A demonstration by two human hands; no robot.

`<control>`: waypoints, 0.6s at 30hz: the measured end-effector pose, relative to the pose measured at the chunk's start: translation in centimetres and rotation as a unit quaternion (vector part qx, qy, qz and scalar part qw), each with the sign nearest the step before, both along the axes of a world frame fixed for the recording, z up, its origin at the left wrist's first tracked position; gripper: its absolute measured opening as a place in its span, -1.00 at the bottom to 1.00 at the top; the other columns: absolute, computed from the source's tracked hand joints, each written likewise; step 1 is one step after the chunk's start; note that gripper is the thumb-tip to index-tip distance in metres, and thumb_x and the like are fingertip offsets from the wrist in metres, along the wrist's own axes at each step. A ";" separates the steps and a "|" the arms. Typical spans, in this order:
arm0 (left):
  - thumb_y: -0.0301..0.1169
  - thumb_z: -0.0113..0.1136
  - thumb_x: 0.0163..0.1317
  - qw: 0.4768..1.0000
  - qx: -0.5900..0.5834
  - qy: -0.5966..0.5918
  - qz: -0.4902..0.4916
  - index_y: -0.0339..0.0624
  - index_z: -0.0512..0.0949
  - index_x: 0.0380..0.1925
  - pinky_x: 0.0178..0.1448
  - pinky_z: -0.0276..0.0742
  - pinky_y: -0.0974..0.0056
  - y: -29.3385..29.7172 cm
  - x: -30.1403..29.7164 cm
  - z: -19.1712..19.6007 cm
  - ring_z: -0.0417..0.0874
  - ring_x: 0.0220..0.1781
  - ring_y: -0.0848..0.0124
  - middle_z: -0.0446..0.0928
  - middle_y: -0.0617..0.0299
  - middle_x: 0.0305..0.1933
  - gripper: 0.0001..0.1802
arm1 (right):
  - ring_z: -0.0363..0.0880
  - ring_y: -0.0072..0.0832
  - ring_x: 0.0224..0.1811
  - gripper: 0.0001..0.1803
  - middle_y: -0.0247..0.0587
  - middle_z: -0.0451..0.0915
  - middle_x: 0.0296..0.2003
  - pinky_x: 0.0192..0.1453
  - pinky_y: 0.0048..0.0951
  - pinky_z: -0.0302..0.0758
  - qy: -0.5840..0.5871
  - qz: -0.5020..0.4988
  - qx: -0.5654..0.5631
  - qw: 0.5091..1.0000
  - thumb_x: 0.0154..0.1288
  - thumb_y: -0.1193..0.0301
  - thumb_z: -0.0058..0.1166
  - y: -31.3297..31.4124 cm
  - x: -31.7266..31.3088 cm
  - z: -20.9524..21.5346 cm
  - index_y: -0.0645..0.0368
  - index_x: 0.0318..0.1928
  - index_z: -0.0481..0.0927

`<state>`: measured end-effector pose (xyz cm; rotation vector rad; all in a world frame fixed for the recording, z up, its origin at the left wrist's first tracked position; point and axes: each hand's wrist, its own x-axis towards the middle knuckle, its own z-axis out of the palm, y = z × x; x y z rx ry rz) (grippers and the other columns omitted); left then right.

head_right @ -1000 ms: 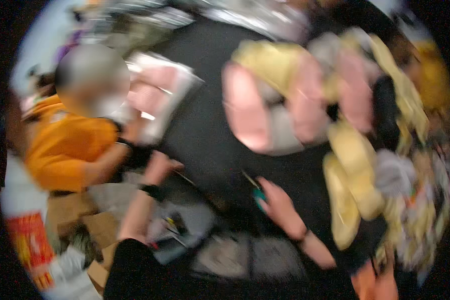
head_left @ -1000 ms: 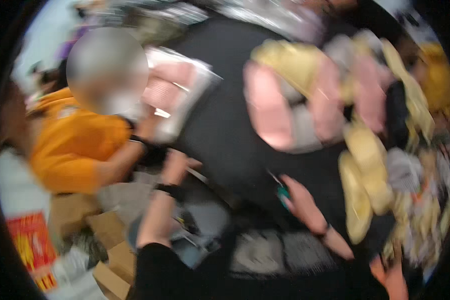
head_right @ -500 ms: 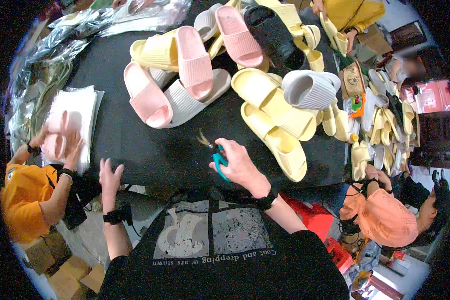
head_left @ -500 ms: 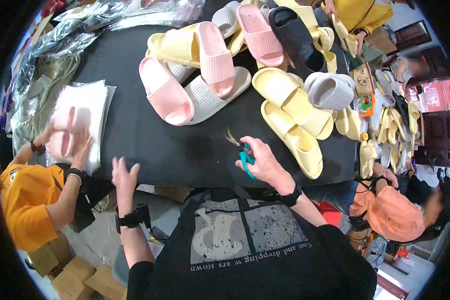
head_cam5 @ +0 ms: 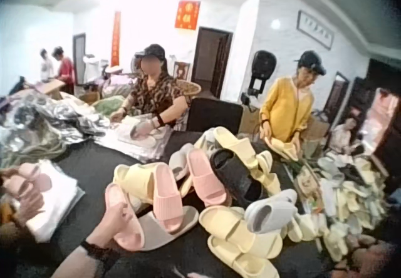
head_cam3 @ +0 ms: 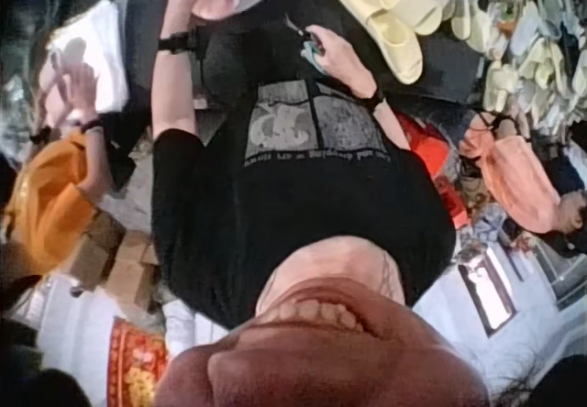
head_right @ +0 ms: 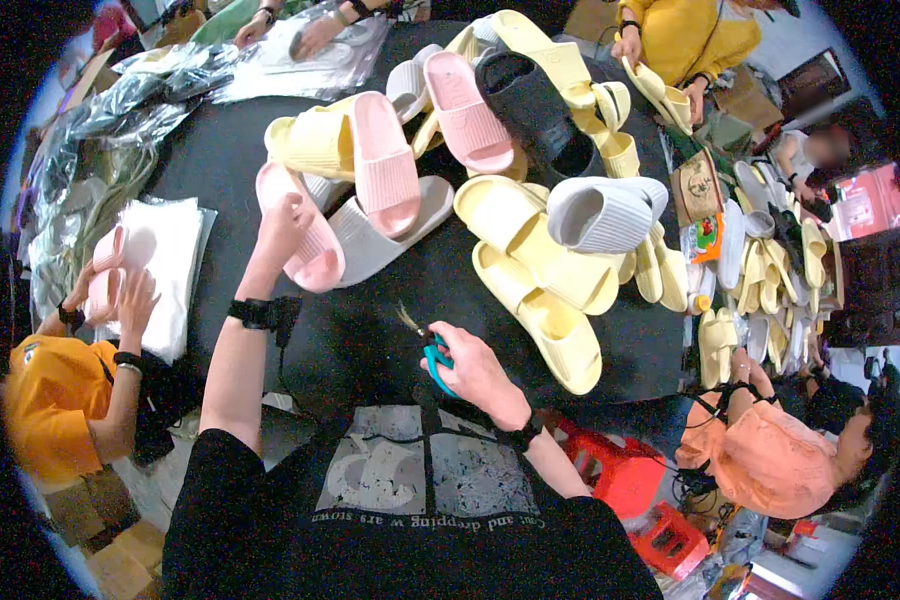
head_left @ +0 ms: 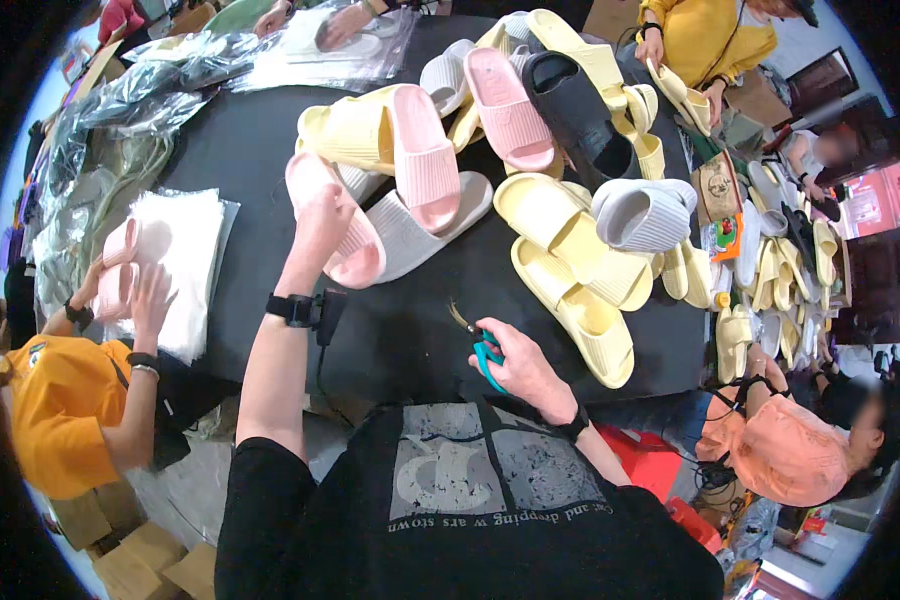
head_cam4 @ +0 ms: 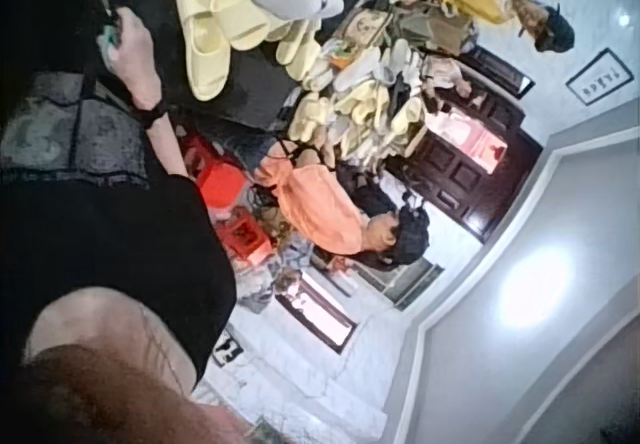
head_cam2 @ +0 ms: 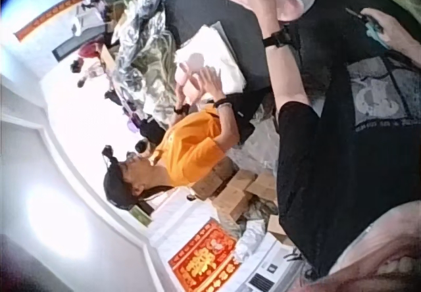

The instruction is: Trim excess material from rubber or foam sandals using a pair of scissors.

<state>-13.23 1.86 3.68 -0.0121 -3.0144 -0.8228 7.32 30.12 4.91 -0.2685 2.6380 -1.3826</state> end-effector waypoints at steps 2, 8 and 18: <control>-0.28 0.09 0.16 0.997 0.079 0.015 0.007 -0.26 0.49 -0.04 -0.09 0.52 0.11 -0.5 0.3 1.1 0.63 -0.24 0.06 0.58 -0.09 -0.31 -0.60 | 0.62 -0.24 -0.23 -0.47 0.03 0.56 -0.22 -0.18 -0.32 0.54 -0.022 -0.038 -0.022 0.999 0.07 0.36 0.30 0.6 0.2 -0.1 0.22 0.04 0.41; -0.46 0.12 0.15 0.976 0.199 0.081 -0.043 -0.31 0.52 -0.07 -0.18 0.47 0.35 1.1 8.5 9.5 0.57 -0.34 0.46 0.57 0.11 -0.42 -0.68 | 0.54 -0.51 -0.28 -0.47 -0.14 0.55 -0.34 -0.15 -0.46 0.49 -0.044 -0.103 -0.120 0.986 0.12 0.39 0.27 1.7 -0.7 -1.1 0.27 0.07 0.38; -0.60 0.06 0.26 0.826 0.531 0.177 0.071 -0.40 0.50 -0.05 0.02 0.43 0.44 -1.9 13.6 9.9 0.55 -0.12 0.53 0.57 0.15 -0.12 -0.75 | 0.44 -0.66 -0.30 -0.46 -0.31 0.50 -0.31 -0.16 -0.55 0.45 -0.105 -0.066 -0.243 0.962 0.19 0.31 0.24 -3.1 -3.4 -0.1 0.33 0.08 0.35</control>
